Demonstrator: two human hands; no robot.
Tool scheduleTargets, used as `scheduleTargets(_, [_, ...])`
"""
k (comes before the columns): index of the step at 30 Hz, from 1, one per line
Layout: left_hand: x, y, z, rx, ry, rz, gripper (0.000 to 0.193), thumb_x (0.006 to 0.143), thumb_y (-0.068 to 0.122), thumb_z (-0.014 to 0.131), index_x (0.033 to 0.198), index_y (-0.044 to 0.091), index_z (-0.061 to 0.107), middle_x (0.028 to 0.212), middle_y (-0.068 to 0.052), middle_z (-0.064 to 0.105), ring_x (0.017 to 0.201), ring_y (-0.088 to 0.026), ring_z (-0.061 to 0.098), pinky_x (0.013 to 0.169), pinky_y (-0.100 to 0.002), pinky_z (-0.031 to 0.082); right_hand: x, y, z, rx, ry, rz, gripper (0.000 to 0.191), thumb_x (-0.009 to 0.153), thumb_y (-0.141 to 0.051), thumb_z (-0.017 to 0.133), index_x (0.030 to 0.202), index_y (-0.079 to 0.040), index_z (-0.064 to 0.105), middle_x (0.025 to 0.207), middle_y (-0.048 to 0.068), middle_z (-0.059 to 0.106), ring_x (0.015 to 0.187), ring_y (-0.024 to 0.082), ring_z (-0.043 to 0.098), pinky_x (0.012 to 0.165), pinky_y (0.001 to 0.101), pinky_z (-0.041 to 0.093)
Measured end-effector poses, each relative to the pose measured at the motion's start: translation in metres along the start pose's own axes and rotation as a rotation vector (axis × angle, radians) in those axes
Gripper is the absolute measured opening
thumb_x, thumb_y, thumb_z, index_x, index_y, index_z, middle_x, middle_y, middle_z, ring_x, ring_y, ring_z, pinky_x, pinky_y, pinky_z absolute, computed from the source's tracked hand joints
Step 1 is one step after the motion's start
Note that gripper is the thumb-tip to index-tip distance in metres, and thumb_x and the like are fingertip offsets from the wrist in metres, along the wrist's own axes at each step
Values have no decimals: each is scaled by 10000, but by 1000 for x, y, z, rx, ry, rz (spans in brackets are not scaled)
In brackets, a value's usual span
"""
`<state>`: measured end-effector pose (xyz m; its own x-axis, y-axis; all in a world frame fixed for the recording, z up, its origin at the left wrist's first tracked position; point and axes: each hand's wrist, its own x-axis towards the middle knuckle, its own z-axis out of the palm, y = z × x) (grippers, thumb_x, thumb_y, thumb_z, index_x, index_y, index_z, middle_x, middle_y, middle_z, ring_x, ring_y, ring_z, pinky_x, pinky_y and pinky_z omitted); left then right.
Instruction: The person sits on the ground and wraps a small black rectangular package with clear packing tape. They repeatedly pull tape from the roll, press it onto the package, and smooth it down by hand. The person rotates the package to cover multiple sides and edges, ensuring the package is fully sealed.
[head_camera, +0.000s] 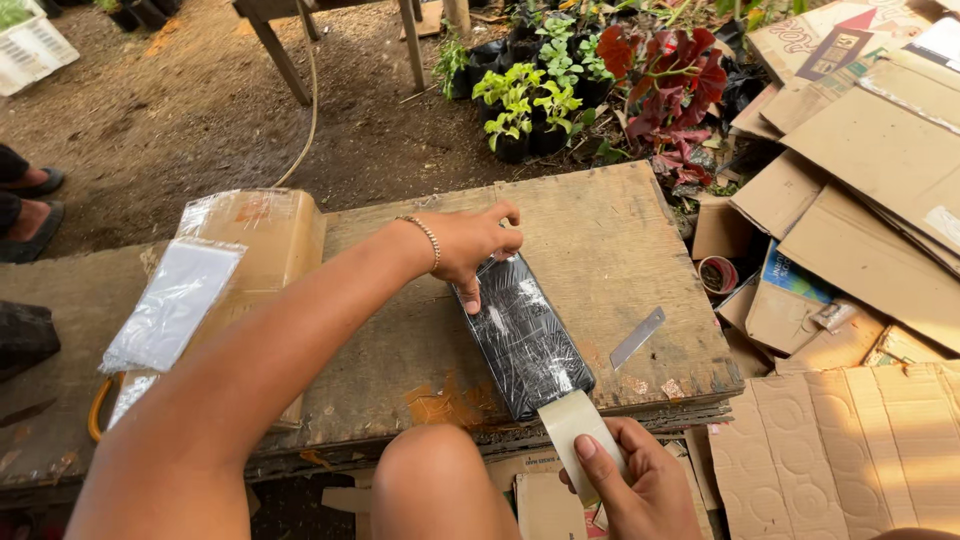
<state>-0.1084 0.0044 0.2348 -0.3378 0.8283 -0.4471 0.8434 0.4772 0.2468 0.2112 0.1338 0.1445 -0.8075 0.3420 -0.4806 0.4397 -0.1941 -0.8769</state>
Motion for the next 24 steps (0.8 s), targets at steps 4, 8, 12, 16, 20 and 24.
scheduleTargets(4, [0,-1,1,50,-72,-70,756,559,291,998,1120,178,504,1579,1,249,1288,-354,567,951,-496,540,6,15,0,49,-11,4,379,904,-229,662,1138,69,671,799,160,779,709,199,739,673,335,594])
scheduleTargets(8, [4,-4,3,49,-100,-52,786,559,298,1002,1138,173,487,1583,-27,218,1297,-363,553,976,-489,535,4,29,-2,-23,-19,35,394,919,-276,690,1155,34,635,776,188,790,711,198,739,677,326,570])
scheduleTargets(12, [7,-5,2,60,-110,-12,787,563,307,1000,1142,158,488,1564,-49,248,1282,-371,565,1010,-471,533,3,36,-1,-38,15,38,414,899,-281,696,1158,40,656,789,204,801,708,209,740,656,354,552])
scheduleTargets(16, [8,0,-1,57,-135,-43,851,552,307,999,1215,182,481,1561,-26,249,1287,-348,563,1025,-448,528,3,37,1,3,4,39,413,899,-279,699,1138,56,664,806,207,799,737,209,760,717,356,599])
scheduleTargets(20, [8,6,-3,85,-169,-93,835,568,327,991,1218,167,491,1591,-16,211,1298,-342,557,1027,-421,544,-1,35,3,-46,36,76,440,884,-297,705,1186,22,675,838,172,770,754,200,789,739,355,616])
scheduleTargets(24, [8,7,-3,70,-152,-91,849,545,307,998,1216,180,494,1598,-9,204,1286,-337,574,1028,-419,544,-4,32,4,-94,33,97,423,911,-314,702,1167,19,648,812,176,805,764,200,764,744,354,595])
